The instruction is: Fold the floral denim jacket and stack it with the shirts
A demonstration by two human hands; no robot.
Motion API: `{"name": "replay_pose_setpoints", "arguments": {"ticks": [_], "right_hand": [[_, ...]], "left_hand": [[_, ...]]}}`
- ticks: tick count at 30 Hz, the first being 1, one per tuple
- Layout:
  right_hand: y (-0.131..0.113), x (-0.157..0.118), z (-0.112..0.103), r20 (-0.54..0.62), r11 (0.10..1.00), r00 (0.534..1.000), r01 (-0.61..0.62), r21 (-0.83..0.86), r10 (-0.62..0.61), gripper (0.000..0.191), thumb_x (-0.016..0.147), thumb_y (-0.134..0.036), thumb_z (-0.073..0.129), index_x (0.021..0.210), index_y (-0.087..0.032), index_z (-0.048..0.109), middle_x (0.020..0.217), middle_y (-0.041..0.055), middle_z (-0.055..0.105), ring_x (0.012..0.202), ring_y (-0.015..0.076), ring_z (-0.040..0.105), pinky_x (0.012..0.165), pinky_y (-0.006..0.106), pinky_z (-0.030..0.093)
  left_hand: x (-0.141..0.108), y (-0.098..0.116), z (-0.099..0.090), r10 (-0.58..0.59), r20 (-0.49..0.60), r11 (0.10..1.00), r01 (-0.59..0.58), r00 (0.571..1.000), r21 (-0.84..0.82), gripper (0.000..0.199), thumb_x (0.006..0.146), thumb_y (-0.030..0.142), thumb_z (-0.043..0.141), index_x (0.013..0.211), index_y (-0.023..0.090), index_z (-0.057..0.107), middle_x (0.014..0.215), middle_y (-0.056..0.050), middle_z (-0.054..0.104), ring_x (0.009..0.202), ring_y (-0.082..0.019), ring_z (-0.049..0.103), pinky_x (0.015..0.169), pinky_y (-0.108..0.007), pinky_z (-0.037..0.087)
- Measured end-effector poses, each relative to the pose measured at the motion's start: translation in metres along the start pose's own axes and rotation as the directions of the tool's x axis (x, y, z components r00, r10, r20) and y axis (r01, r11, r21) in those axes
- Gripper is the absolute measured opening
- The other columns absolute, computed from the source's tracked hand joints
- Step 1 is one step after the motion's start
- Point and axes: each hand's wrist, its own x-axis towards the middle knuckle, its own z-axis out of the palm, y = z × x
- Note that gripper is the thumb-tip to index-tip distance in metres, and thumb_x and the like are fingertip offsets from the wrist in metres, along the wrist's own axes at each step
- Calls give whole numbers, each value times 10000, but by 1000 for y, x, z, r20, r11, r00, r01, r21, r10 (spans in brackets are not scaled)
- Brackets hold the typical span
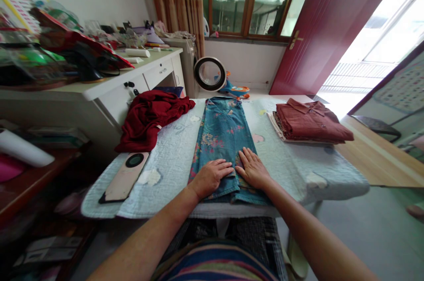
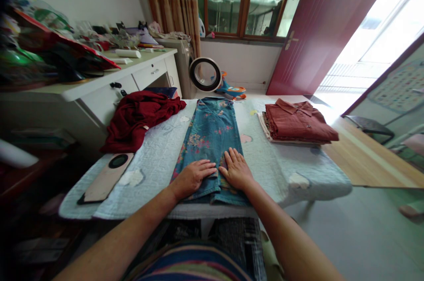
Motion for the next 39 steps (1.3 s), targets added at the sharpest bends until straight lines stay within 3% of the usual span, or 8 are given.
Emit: {"name": "replay_pose_setpoints", "arguments": {"ticks": [8,11,14,17,21,30,39], "right_hand": [[0,-23,-6,36,997,997,67,28,-68,695,944,-547,364,1509,-143,332,1601,131,206,1478,277,170,1184,438,192],[2,-18,-17,40,990,994,93,105,-97,653,945,-527,379,1483,-159,383,1560,131,324,1442,275,280,1161,428,256],[-3,-2,-26,-26,978,997,76,195,-72,574,974,-448,326,1472,-169,391,1490,123,444,1375,244,403,1129,407,319],[-15,14,-23,-69,977,994,93,190,-81,572,977,-404,313,1489,-153,359,1549,118,351,1434,241,302,1151,415,281],[-26,29,-8,22,982,994,104,156,-109,571,982,-417,295,1505,-191,340,1585,65,280,1465,235,226,1178,426,202],[-8,56,-5,58,994,996,68,82,-73,700,960,-594,267,1519,-175,304,1605,67,214,1479,242,173,1184,428,162],[-6,81,-2,78,998,997,-20,56,15,715,966,-615,196,1530,-180,264,1615,62,180,1480,222,170,1185,438,146]], "left_hand": [[1,10,-3,-79,25,994,81,997,-75,599,748,79,473,1314,240,588,1431,-26,532,1361,-259,420,1104,-476,380],[1,11,-4,-80,16,993,81,997,-91,563,761,102,471,1292,229,610,1411,-35,551,1351,-260,432,1103,-470,380],[1,11,-5,-75,2,993,75,997,-89,539,781,120,474,1288,240,612,1396,-29,564,1344,-262,434,1090,-470,390],[1,12,-5,-56,-30,995,54,998,-88,524,791,134,487,1287,248,612,1352,-32,592,1303,-250,459,1089,-448,388],[1,13,-3,-44,-90,994,34,995,-108,486,798,138,492,1254,224,635,1281,-54,614,1193,-230,510,1063,-401,406],[0,12,-1,-66,-112,992,54,992,-112,432,806,153,512,1203,230,665,1185,-65,623,1119,-236,514,1012,-399,431],[-1,13,-2,-62,-131,989,43,989,-142,438,788,124,520,1189,216,671,1136,-61,642,1069,-229,521,977,-392,438]]}}
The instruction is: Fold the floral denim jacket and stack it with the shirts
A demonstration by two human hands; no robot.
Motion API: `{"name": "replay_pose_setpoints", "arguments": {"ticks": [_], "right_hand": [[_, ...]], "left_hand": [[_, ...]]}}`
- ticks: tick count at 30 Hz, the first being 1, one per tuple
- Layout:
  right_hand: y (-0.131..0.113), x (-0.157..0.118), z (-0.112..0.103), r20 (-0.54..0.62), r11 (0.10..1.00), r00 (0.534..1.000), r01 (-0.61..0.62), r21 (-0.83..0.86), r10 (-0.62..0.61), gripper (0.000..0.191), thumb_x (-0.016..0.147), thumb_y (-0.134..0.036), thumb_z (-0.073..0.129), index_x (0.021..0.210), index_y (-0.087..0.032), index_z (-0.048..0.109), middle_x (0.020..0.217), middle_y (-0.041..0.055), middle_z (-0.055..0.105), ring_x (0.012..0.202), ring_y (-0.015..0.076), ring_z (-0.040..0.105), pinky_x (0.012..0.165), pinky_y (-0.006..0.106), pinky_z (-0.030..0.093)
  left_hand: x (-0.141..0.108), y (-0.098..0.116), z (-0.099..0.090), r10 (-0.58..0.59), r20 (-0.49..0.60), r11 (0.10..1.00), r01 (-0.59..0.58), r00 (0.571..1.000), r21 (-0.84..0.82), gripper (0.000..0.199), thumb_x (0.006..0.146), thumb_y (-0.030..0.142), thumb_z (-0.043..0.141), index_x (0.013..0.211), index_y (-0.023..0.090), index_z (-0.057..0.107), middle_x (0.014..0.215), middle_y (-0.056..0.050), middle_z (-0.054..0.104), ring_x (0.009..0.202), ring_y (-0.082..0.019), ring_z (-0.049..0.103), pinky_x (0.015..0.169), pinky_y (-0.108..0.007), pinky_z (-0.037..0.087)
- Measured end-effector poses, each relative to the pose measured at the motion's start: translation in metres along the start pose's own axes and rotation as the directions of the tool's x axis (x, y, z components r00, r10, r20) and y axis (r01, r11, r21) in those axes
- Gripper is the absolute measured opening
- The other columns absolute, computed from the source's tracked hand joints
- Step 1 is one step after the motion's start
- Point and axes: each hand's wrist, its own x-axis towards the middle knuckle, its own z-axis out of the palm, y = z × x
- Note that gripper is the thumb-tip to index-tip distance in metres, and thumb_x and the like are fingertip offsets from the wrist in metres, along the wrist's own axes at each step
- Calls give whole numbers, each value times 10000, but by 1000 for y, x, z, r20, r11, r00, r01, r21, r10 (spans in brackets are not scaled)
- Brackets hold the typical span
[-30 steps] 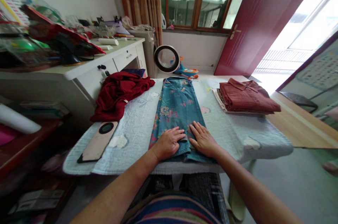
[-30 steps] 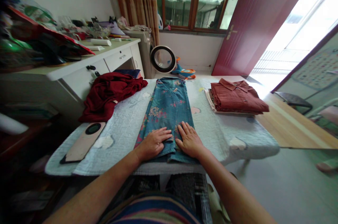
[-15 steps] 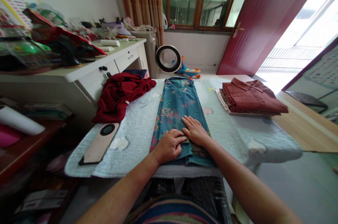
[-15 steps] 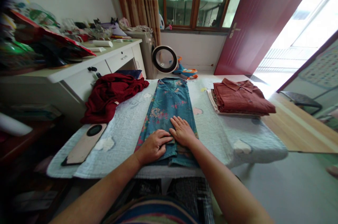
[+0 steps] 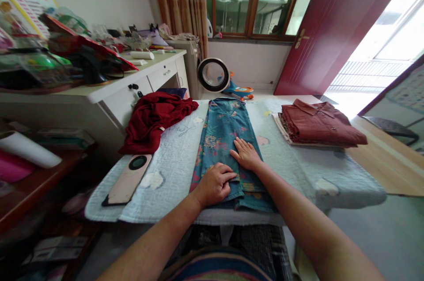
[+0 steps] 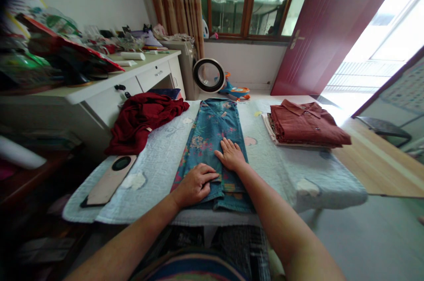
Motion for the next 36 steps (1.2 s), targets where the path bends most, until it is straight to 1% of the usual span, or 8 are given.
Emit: {"name": "replay_pose_setpoints", "arguments": {"ticks": [11,13,15,17,20,22,26,36], "right_hand": [[13,49,-2,-39,989,988,-147,15,147,731,965,-608,229,1525,-139,264,1607,107,201,1480,245,160,1177,444,138],[13,49,-3,-95,987,983,-150,51,155,720,968,-585,259,1518,-120,277,1596,125,232,1477,249,172,1175,441,155],[13,44,-2,-211,992,972,-87,92,105,695,970,-540,305,1510,-103,288,1590,131,251,1481,238,159,1178,421,163],[11,34,-2,-299,992,954,63,108,-28,654,972,-495,341,1503,-115,308,1586,112,270,1483,212,154,1185,395,157],[5,22,-1,-241,953,935,288,96,-259,620,969,-501,365,1489,-165,354,1569,75,321,1470,190,205,1192,387,147],[1,20,-1,-151,939,936,333,90,-318,623,969,-530,350,1489,-188,361,1571,63,319,1466,195,219,1192,400,149],[-1,34,0,-66,966,967,252,64,-247,659,981,-562,257,1517,-180,305,1601,65,231,1483,212,159,1190,422,152],[6,88,0,-105,995,990,97,2,-96,732,963,-601,263,1518,-124,295,1607,91,206,1493,233,99,1194,399,117]], "left_hand": [[-1,2,-2,-7,1,1000,7,1000,-11,430,804,128,522,1198,219,669,1105,-51,650,1032,-227,516,955,-386,438],[-1,2,-2,-12,4,1000,12,1000,-18,428,804,129,520,1196,216,670,1106,-50,649,1027,-227,514,953,-384,435],[-1,2,-2,-18,4,1000,18,1000,-24,431,804,125,517,1196,217,670,1109,-49,647,1025,-226,510,951,-383,433],[0,2,-3,-23,9,999,23,1000,-27,433,802,126,519,1197,222,668,1107,-48,647,1021,-228,506,946,-386,431],[0,2,-4,-30,25,999,31,999,-32,438,799,124,521,1199,228,666,1097,-48,647,1015,-230,499,939,-390,429],[1,3,-5,-34,37,999,36,999,-38,437,801,124,520,1200,230,665,1092,-47,647,1015,-230,495,935,-388,427],[3,3,-8,-46,65,998,50,997,-48,434,805,125,517,1199,233,663,1093,-43,643,1025,-226,496,935,-381,426],[19,0,-23,-29,233,998,41,972,-46,416,757,153,569,1140,258,691,1032,-54,649,993,-228,529,874,-350,462]]}}
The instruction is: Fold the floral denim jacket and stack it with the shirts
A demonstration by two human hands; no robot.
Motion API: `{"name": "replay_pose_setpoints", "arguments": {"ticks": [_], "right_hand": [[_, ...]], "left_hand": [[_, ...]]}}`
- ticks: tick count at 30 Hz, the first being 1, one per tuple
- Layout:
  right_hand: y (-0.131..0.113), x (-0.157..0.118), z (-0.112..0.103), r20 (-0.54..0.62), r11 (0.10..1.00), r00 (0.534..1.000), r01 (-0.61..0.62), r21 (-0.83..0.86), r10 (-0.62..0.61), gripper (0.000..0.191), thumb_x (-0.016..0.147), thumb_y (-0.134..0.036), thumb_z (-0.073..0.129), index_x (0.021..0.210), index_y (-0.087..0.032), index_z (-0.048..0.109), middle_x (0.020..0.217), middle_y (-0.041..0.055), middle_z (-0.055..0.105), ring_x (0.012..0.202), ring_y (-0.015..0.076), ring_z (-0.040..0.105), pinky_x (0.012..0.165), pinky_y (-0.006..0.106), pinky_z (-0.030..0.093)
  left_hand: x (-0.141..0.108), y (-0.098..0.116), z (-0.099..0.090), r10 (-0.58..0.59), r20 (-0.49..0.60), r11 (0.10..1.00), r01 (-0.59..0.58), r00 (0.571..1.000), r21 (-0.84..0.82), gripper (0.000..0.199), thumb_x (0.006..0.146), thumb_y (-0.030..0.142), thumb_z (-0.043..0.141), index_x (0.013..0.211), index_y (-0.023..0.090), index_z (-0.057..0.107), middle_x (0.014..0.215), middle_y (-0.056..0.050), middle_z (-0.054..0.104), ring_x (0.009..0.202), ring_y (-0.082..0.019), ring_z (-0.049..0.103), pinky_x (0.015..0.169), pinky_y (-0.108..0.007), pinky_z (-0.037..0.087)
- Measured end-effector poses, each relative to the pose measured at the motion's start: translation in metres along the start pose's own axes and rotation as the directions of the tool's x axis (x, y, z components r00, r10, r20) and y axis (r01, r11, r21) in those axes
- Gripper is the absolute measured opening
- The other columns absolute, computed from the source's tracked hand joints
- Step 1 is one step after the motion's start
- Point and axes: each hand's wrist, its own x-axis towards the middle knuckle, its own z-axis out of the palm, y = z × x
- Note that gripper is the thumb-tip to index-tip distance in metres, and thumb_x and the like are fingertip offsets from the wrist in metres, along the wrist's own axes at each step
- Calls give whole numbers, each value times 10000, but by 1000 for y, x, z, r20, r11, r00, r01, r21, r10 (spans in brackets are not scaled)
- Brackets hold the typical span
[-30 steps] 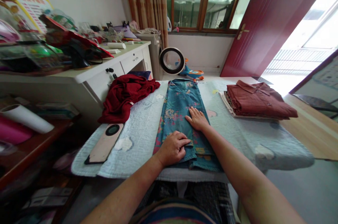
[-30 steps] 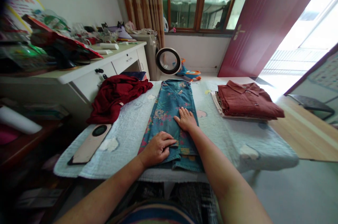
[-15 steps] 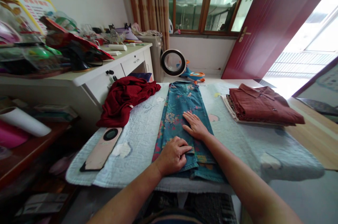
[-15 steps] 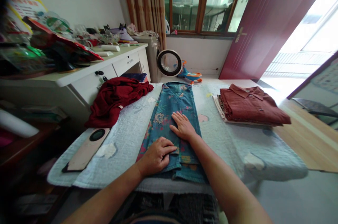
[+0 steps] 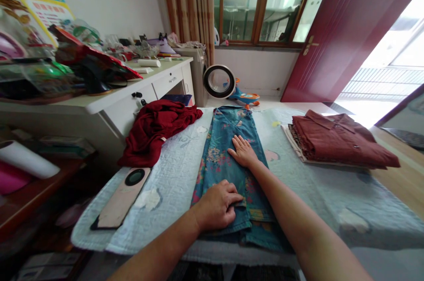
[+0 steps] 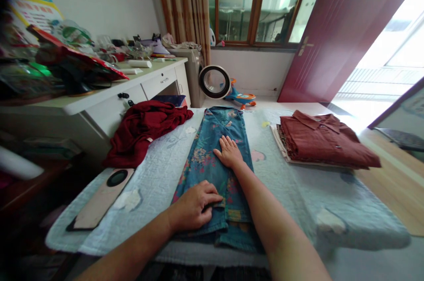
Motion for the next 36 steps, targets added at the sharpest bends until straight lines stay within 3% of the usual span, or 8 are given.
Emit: {"name": "replay_pose_setpoints", "arguments": {"ticks": [8,16,21,24,25,27,31,36], "right_hand": [[4,31,-1,-40,996,996,-84,35,86,700,955,-566,326,1510,-140,298,1597,97,246,1471,232,188,1176,384,160],[-8,72,-10,-60,985,983,-172,18,173,546,917,-504,415,1294,-128,534,1414,170,502,1321,282,429,1084,408,297],[-6,77,-2,-109,978,973,-198,59,204,617,918,-530,410,1387,-130,454,1513,160,392,1376,283,363,1106,417,263],[-4,74,4,-118,975,969,-208,77,216,645,937,-548,364,1433,-139,413,1549,135,345,1420,274,296,1137,424,218],[-3,74,5,-112,974,969,-214,79,222,647,943,-552,345,1437,-140,412,1552,131,341,1425,273,291,1141,426,214],[-2,74,7,-101,973,969,-217,80,224,639,957,-543,310,1438,-136,418,1553,127,341,1425,272,294,1145,429,215],[0,75,7,-98,975,972,-208,79,216,612,970,-492,304,1444,-121,414,1553,130,339,1428,276,293,1149,433,220],[4,73,6,-93,979,977,-182,93,191,538,965,-337,299,1446,-128,417,1546,108,361,1429,237,301,1159,401,212]], "left_hand": [[11,-5,-14,32,81,999,-28,996,-46,363,772,202,584,1110,230,711,979,-39,664,932,-203,555,845,-317,459],[11,-5,-20,16,127,998,-8,992,-65,362,739,226,636,1095,243,697,986,-40,678,924,-216,585,823,-323,466],[11,-12,-32,44,166,981,-11,985,-194,361,739,221,648,1096,220,698,1036,-37,710,982,-214,622,915,-311,466],[20,-30,-46,12,206,943,57,978,-327,306,803,218,587,1085,216,704,1019,-7,731,924,-168,660,844,-253,498],[26,-39,-51,-34,180,936,94,983,-338,293,834,217,546,1082,217,702,1017,-2,734,908,-157,667,824,-247,506],[44,-61,-58,-146,-13,951,137,989,-278,280,864,215,502,1063,205,698,1073,-16,721,1006,-171,650,924,-281,486],[98,-108,-60,-271,-314,961,240,910,-134,364,898,194,422,1201,146,617,1283,-81,630,1215,-187,556,1091,-329,393],[168,-155,-51,-349,-318,934,355,882,-39,443,912,165,381,1331,132,520,1433,-94,522,1336,-186,459,1148,-344,332]]}}
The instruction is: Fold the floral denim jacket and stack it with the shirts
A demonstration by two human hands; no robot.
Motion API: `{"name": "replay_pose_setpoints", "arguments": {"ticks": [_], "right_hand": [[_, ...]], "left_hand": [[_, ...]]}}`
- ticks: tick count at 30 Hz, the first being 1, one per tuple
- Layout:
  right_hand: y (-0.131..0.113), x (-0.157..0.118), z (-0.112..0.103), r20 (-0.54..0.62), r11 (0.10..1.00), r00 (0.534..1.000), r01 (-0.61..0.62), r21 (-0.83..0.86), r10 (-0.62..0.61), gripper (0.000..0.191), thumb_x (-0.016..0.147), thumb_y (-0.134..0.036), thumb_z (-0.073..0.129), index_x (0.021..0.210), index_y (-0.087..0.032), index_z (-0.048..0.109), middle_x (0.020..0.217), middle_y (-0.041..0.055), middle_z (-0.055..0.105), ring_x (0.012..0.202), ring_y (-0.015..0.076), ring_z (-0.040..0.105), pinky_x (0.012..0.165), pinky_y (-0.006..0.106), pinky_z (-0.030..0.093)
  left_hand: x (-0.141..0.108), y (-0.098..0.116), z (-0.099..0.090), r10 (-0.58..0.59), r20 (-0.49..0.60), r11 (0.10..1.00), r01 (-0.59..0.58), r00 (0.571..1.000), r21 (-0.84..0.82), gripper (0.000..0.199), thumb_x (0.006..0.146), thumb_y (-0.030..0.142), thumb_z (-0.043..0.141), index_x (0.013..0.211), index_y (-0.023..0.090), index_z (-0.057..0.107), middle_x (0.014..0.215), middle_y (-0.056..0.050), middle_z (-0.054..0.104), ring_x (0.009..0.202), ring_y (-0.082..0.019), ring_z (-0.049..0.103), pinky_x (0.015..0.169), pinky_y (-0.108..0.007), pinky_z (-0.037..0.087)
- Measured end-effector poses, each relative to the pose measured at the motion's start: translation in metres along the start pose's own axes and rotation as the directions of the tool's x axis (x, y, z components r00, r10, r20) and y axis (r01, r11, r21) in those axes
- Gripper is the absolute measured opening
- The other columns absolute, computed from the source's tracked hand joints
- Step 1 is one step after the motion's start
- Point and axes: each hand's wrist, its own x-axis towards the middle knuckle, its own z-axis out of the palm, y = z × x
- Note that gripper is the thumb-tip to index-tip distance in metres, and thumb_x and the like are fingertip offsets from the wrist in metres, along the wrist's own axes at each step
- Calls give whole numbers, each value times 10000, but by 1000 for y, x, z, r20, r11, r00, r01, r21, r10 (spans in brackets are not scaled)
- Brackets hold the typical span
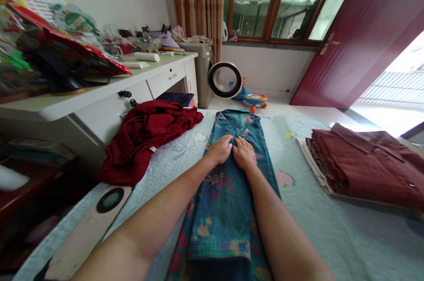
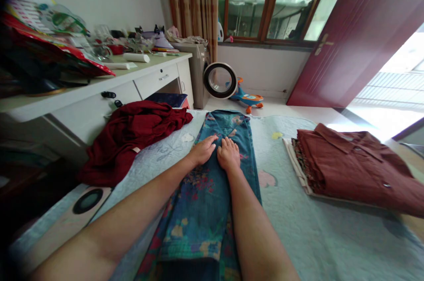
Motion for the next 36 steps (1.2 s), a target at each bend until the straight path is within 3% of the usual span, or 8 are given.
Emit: {"name": "replay_pose_setpoints", "arguments": {"ticks": [5,10,18,26,28,31,36], "right_hand": [[3,2,0,-5,1000,1000,5,20,-5,551,917,-264,328,1433,-110,442,1531,104,387,1425,231,312,1166,375,205],[1,4,1,-5,1000,1000,-11,27,11,555,899,-260,336,1423,-127,460,1524,95,400,1418,231,327,1164,373,212],[1,4,3,-11,999,1000,-6,32,6,556,896,-275,339,1414,-124,472,1518,111,405,1412,249,335,1156,409,226],[0,4,3,-29,1000,999,-13,29,13,544,892,-273,344,1402,-145,485,1508,106,421,1404,245,349,1158,407,230],[0,4,3,-30,1000,999,-10,30,11,542,892,-273,344,1398,-142,487,1509,107,420,1404,247,349,1159,408,228],[0,4,4,-28,999,1000,-7,38,8,538,893,-273,346,1393,-138,491,1508,108,421,1403,250,349,1162,408,223],[0,3,5,-53,999,999,-1,49,3,526,893,-273,355,1386,-157,498,1498,105,437,1396,251,358,1159,413,221]], "left_hand": [[50,-16,25,-123,32,991,121,992,59,452,922,141,334,1333,101,518,1374,-118,576,1261,-175,538,1075,-286,399],[77,-31,40,-121,0,982,120,993,148,452,926,157,340,1344,107,506,1400,-124,547,1316,-201,479,1117,-329,335],[107,-53,41,-102,-35,957,107,994,268,533,914,313,434,1396,86,429,1523,-164,383,1430,-260,305,1176,-410,217],[127,-61,39,-246,-157,901,285,956,326,613,855,436,520,1400,173,428,1584,-156,246,1465,-367,161,1164,-503,166],[130,-63,38,-272,-258,891,344,927,296,642,841,420,550,1421,188,400,1569,-165,259,1449,-378,192,1151,-495,196],[134,-67,34,-320,-366,878,418,874,231,584,871,357,523,1422,212,395,1448,-166,423,1354,-331,370,1100,-448,293],[143,-75,29,-280,-340,902,367,898,227,409,916,257,431,1312,219,523,1293,-123,560,1218,-277,485,1057,-422,329]]}}
